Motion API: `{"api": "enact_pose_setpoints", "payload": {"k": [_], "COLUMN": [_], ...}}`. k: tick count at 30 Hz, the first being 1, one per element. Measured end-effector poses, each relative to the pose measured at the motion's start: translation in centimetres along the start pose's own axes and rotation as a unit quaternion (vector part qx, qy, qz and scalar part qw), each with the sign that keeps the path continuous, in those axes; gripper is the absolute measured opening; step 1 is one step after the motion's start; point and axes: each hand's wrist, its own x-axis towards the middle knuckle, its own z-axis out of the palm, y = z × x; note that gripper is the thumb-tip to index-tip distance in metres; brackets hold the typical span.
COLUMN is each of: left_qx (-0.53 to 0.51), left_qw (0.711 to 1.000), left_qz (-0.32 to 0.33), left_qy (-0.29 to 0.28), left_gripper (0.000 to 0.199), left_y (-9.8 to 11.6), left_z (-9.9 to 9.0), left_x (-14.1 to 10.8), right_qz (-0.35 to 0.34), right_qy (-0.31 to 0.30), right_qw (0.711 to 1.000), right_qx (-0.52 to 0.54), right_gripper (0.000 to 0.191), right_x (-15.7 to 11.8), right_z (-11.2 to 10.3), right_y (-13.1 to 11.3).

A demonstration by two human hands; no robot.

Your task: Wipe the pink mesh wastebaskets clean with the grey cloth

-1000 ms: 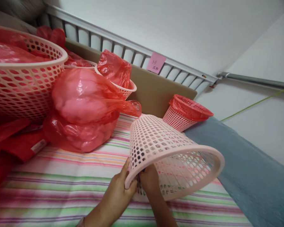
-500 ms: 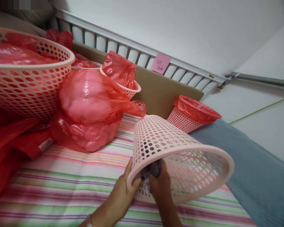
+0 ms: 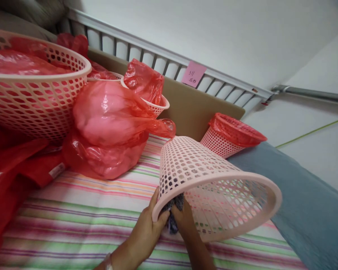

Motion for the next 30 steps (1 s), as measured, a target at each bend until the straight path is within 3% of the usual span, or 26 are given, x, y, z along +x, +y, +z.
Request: {"api": "enact_pose_setpoints", "payload": {"k": [3,9,16,21,26,30], "left_qx": [0.005,0.014,0.028,0.019,0.022,0.040], "left_qw": [1.000,1.000,1.000,1.000,1.000,0.999], "left_qz": [0.005,0.005,0.008,0.003,0.002,0.009], "left_qy": [-0.003,0.001,-0.003,-0.002,0.012,0.023], "left_gripper": [0.061,0.060,0.054,0.052,0.063,0.065], "left_y": [-0.1,-0.1,-0.1,-0.5,-0.6,-0.3], "left_z": [-0.2,-0.3,-0.2,-0.1,-0.3,-0.6], "left_x": [0.0,0.0,-0.1,-0.1,-0.1,-0.2], "right_qz": [0.043,0.044,0.072,0.072,0.092,0.073], "right_qy": [-0.029,-0.055,-0.023,-0.002,0.009,0.023], "right_qw": [0.998,0.997,0.997,0.993,0.969,0.971], "right_qx": [0.038,0.044,-0.004,-0.088,-0.230,-0.228], "right_gripper": [0.037,0.036,0.036,0.045,0.043,0.041], "right_x": [-0.2,-0.1,-0.3,0.3,1.4,1.2], "right_z": [0.7,0.4,0.5,0.1,-0.9,-0.4], "right_y": [0.1,-0.9,-2.7,-2.1,-0.8,-0.9]}}
